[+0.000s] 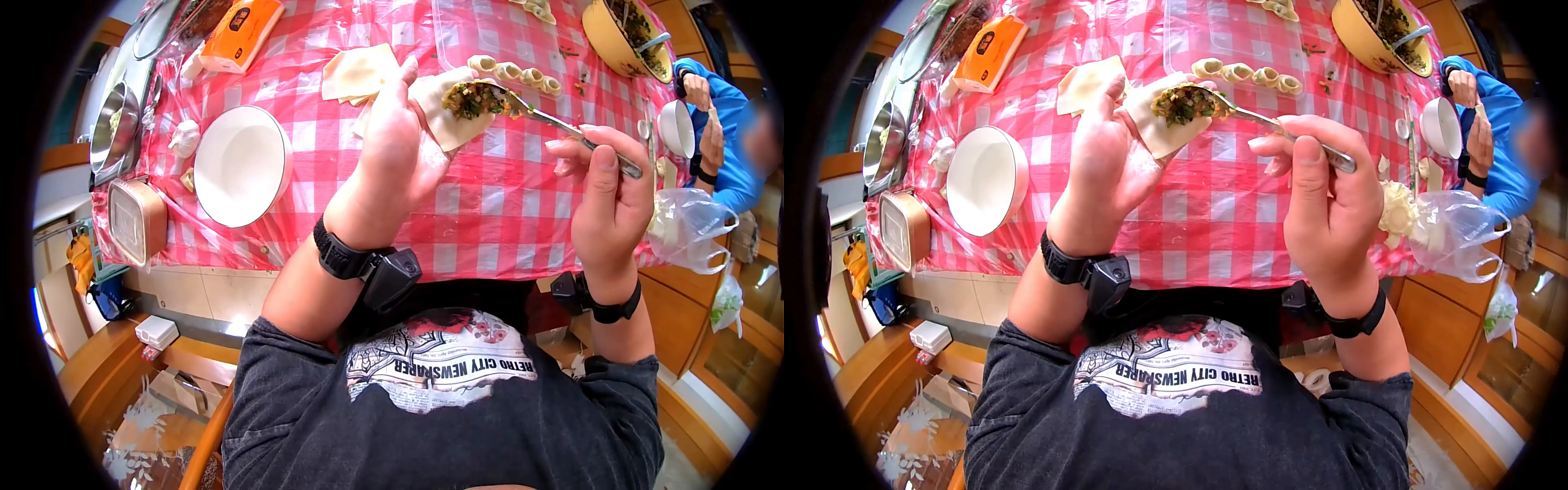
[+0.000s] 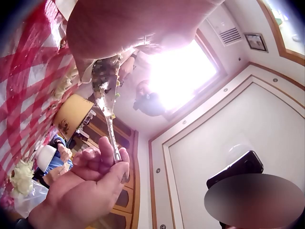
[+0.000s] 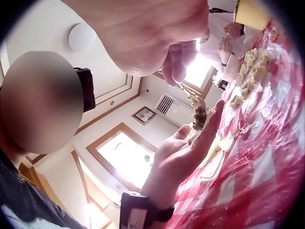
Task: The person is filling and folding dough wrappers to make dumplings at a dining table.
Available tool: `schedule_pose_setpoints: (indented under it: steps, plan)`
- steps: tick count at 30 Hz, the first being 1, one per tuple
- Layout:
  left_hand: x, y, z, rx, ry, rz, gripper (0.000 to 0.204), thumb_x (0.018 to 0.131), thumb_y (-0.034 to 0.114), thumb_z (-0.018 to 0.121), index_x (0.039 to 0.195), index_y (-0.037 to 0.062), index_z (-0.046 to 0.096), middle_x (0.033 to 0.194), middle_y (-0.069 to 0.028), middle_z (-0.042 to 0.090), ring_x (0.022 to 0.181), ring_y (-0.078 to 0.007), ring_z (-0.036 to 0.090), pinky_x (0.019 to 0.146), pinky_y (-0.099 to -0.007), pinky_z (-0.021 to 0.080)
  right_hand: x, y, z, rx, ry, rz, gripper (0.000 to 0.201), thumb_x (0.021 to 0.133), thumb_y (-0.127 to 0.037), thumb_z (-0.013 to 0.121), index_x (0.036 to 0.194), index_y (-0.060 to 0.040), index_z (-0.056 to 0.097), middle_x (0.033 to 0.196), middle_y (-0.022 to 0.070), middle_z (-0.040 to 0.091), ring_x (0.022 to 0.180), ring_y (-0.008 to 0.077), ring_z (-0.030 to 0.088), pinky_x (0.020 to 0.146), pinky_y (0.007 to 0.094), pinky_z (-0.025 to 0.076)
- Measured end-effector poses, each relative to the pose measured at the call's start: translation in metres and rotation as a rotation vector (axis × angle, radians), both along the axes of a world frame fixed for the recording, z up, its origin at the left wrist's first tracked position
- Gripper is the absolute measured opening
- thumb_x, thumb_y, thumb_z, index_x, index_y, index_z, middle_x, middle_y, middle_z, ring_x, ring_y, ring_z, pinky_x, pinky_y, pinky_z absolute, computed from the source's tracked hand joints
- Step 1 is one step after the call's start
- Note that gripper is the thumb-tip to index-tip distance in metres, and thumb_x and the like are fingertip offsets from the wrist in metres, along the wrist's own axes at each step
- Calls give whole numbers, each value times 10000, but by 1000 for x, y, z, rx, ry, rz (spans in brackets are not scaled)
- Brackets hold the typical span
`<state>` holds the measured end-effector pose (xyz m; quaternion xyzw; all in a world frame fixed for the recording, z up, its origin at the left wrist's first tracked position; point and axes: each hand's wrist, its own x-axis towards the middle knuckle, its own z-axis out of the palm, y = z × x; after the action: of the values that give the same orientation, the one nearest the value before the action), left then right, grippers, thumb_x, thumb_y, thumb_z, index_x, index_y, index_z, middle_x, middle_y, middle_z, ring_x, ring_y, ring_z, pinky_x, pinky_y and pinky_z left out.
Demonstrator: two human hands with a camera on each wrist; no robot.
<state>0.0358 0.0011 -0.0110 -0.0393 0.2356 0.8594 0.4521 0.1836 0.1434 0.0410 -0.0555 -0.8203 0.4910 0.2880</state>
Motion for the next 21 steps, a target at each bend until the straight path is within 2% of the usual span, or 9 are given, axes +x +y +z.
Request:
schedule_pose_setpoints:
  steps: [10,16,21]
  plan:
    - [-1,0,-5,-14,14,-2,659,1085,415,170,1327,-109,488,1293,-269,589,1222,-355,569,1084,-476,446,4,0,-2,207,45,48,147,1010,-2,516,1144,18,576,962,134,733,828,149,699,725,260,552]
    - [-2,0,-6,-19,22,-4,669,1087,413,154,1324,-110,497,1286,-277,586,1228,-353,561,1080,-468,454,4,1,3,285,65,124,145,1006,4,525,1141,20,577,977,148,728,847,187,701,733,282,555]
    - [-2,0,-5,-15,39,-4,671,1087,410,154,1322,-112,504,1296,-278,580,1229,-349,559,1095,-459,447,4,0,4,228,90,101,137,1026,-38,511,1132,14,581,975,147,728,859,185,698,737,282,553]
